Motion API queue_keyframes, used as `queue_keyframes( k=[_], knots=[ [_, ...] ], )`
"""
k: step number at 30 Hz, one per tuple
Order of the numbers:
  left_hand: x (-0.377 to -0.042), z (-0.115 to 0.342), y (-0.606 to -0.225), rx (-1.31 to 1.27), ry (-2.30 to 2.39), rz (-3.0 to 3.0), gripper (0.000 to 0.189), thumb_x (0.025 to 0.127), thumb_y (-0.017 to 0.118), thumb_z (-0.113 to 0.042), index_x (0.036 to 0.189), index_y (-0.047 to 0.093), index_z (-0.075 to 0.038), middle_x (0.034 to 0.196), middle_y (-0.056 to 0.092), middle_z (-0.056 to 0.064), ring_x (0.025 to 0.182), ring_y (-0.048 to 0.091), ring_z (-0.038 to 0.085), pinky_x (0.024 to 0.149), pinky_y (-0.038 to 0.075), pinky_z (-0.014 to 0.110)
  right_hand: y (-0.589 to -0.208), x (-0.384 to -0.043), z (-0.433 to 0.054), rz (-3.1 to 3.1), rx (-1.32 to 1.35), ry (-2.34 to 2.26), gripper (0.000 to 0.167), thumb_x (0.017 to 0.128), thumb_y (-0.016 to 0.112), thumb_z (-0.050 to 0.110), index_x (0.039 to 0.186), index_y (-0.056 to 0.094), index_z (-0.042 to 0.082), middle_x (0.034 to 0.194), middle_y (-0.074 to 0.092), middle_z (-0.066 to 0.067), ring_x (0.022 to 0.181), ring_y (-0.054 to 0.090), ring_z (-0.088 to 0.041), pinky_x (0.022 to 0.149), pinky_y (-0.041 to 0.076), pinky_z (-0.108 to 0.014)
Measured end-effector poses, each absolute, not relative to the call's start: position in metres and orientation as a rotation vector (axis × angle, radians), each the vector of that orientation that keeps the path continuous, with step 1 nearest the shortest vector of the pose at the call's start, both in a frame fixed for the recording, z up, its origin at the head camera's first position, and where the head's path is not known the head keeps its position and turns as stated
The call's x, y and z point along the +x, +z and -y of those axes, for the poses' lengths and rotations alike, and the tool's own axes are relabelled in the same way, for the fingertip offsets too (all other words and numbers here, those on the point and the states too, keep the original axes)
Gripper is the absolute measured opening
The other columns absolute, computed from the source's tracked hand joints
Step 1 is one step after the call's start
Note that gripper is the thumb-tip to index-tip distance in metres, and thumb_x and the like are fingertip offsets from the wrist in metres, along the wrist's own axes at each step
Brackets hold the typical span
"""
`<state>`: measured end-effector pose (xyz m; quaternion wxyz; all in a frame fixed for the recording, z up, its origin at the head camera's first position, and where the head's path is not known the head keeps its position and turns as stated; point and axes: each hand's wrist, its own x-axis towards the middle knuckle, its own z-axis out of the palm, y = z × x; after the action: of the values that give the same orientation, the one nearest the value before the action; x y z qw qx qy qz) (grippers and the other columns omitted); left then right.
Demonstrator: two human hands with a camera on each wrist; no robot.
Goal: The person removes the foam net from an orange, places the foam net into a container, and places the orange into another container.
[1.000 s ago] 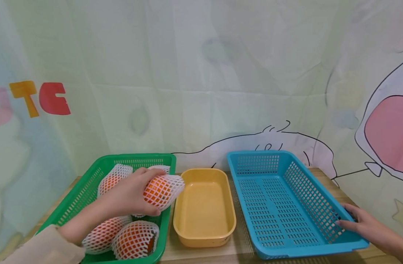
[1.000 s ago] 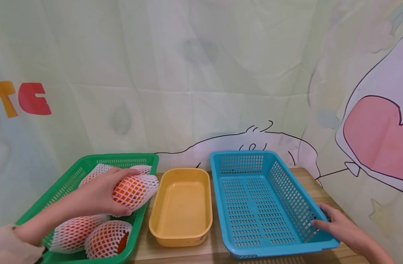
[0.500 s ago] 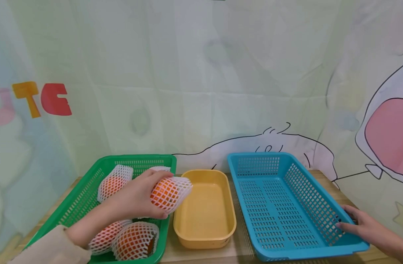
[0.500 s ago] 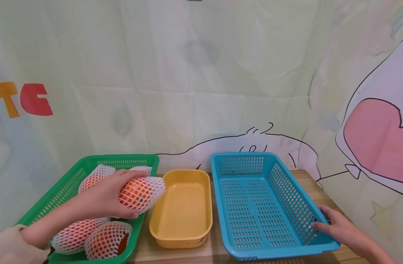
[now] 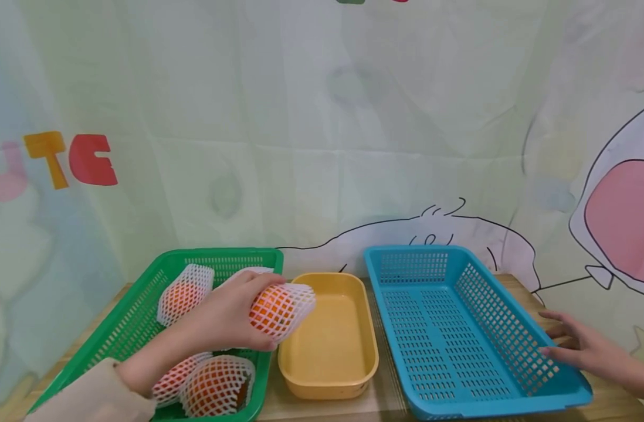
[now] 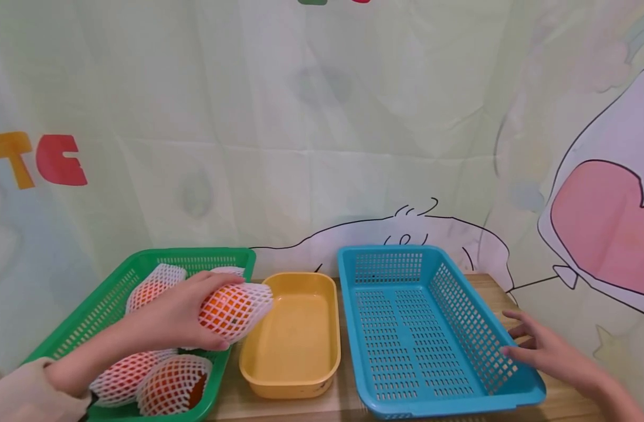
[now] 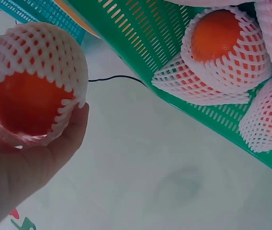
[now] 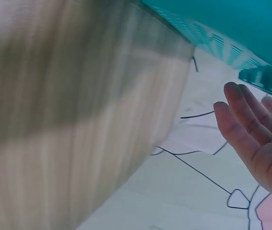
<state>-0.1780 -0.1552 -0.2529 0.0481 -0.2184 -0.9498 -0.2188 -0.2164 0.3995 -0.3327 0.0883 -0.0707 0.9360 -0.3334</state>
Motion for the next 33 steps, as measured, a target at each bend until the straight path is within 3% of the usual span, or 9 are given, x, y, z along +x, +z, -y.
queue_keyframes(
  k=[6,12,23,33],
  knots=[
    [-0.179,0.148,-0.252,-0.669,-0.672,2.877,0.080,0.059,0.085,-0.033,0.130,0.051,-0.018,0.121,0.051,0.009,0.108,0.048,0.023,0.079,0.048,0.041,-0.314,-0.219,-0.397,-2.874,-0.209,-0.912,0.071,0.091,0.060,0.021,0.135,0.017,-0.014,0.108,0.052,-0.032,0.088,0.061,-0.032,0.066,0.053,-0.043],
    [-0.181,0.142,-0.255,-0.683,-0.735,2.892,0.081,0.059,0.086,-0.030,0.130,0.050,-0.016,0.118,0.052,0.010,0.101,0.051,0.021,0.076,0.049,0.038,-0.303,-0.222,-0.391,-2.910,-0.264,-0.870,0.069,0.091,0.060,0.024,0.136,0.021,-0.011,0.113,0.048,-0.034,0.090,0.060,-0.032,0.068,0.054,-0.045],
    [-0.182,0.139,-0.255,-0.668,-0.726,2.911,0.082,0.057,0.087,-0.031,0.130,0.050,-0.018,0.111,0.053,0.006,0.092,0.051,0.017,0.072,0.048,0.035,-0.284,-0.227,-0.368,-3.002,-0.536,-0.810,0.050,0.090,0.061,0.017,0.127,0.040,-0.008,0.110,0.055,-0.020,0.092,0.058,-0.028,0.065,0.051,-0.029],
    [-0.182,0.129,-0.256,-0.689,-0.761,2.869,0.080,0.056,0.087,-0.027,0.128,0.052,-0.018,0.103,0.052,0.002,0.087,0.050,0.015,0.069,0.046,0.033,-0.260,-0.233,-0.345,-3.004,-0.789,-0.798,0.040,0.091,0.060,0.016,0.125,0.047,0.000,0.112,0.056,-0.016,0.090,0.057,-0.007,0.066,0.051,-0.027]
  ],
)
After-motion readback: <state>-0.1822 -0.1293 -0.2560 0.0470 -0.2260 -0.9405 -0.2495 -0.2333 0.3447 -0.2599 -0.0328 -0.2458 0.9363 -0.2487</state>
